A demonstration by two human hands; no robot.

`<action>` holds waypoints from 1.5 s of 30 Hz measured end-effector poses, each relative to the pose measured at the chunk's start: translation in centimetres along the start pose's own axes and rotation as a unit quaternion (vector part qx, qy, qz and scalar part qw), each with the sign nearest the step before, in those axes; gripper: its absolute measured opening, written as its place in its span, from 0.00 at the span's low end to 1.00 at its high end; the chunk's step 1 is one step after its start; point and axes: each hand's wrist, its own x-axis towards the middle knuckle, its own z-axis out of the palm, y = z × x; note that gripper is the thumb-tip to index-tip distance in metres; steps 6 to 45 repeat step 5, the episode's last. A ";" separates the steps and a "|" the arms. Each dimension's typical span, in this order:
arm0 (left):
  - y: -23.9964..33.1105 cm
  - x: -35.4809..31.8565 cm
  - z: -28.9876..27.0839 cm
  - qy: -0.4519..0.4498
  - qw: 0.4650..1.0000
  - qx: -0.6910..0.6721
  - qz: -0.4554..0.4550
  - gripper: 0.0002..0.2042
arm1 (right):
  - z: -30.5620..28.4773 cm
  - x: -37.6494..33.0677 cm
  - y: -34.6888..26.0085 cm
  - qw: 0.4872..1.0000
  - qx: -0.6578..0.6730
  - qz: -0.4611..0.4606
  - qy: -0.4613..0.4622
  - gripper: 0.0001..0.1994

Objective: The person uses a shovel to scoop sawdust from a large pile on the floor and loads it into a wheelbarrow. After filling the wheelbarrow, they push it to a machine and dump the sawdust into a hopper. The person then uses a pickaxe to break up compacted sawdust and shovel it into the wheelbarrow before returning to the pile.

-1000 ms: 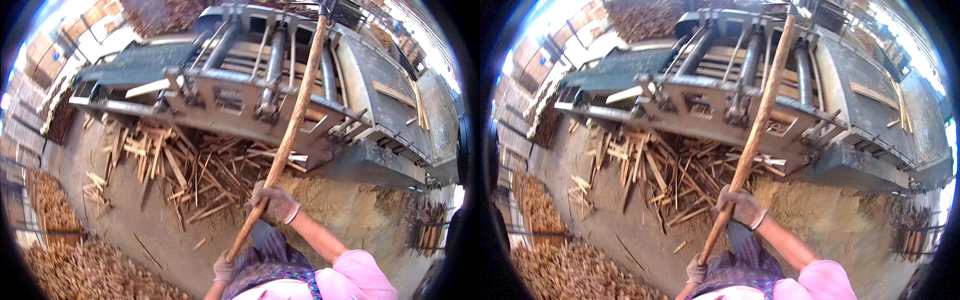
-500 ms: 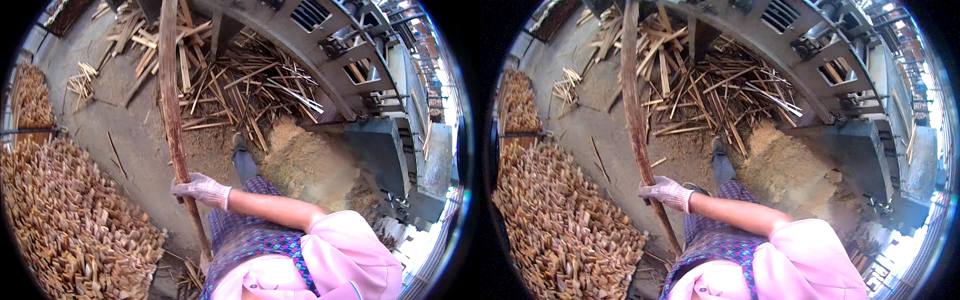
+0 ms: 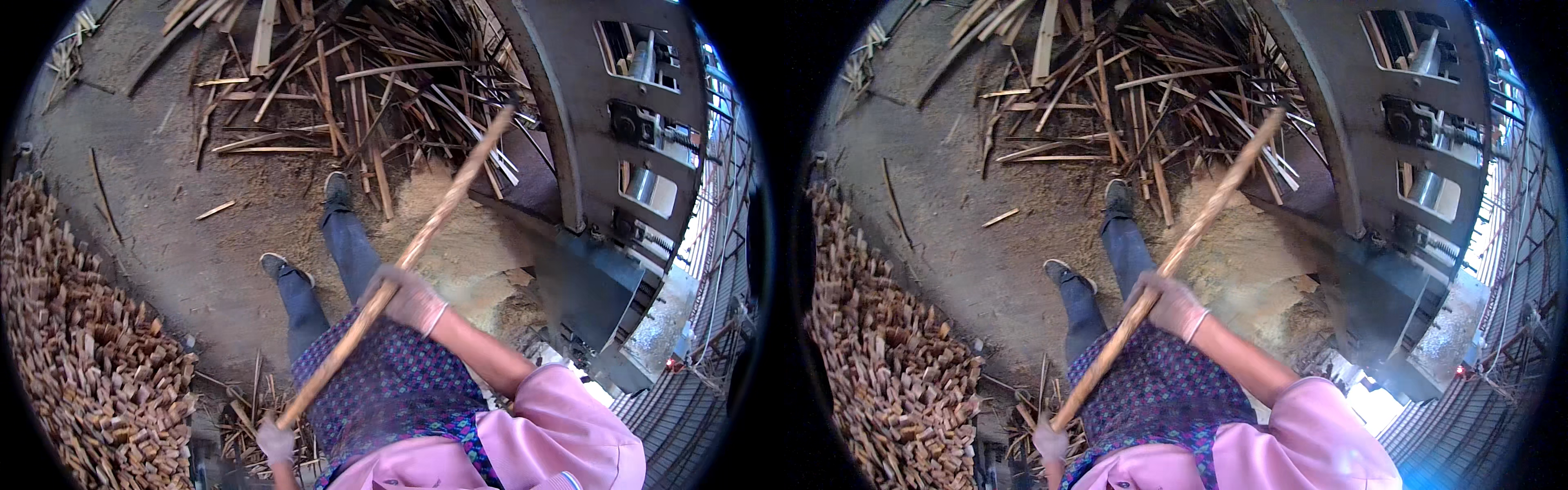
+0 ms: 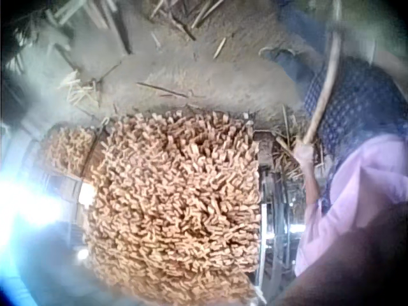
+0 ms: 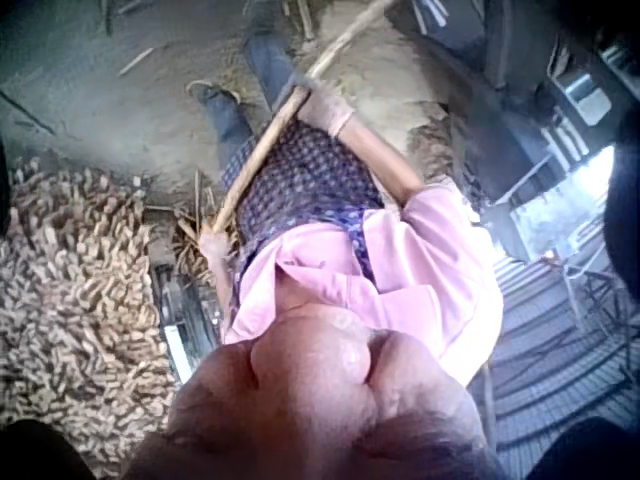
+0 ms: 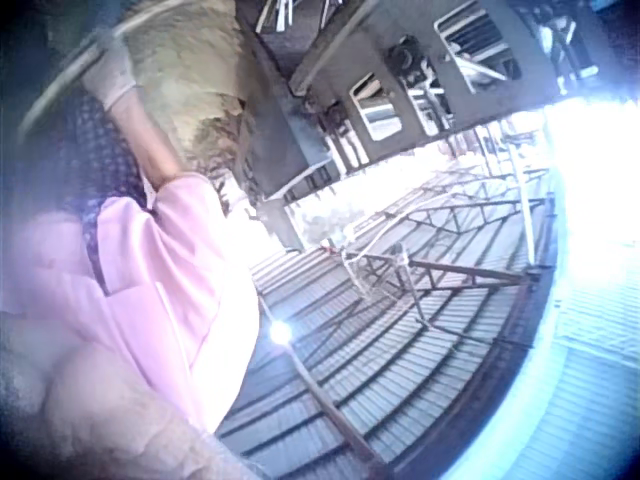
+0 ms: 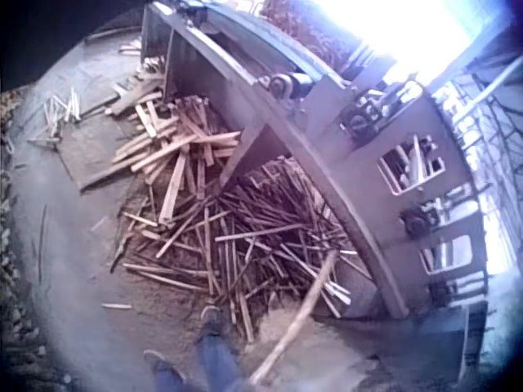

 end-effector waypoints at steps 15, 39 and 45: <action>19.2 17.3 -3.8 -0.059 0.981 0.119 0.140 0.19 | -1.1 2.8 -17.4 0.955 -0.189 -0.210 -0.089 0.06; 19.2 17.3 -3.8 -0.059 0.981 0.119 0.140 0.19 | -1.1 2.8 -17.4 0.955 -0.189 -0.210 -0.089 0.06; 19.2 17.3 -3.8 -0.059 0.981 0.119 0.140 0.19 | -1.1 2.8 -17.4 0.955 -0.189 -0.210 -0.089 0.06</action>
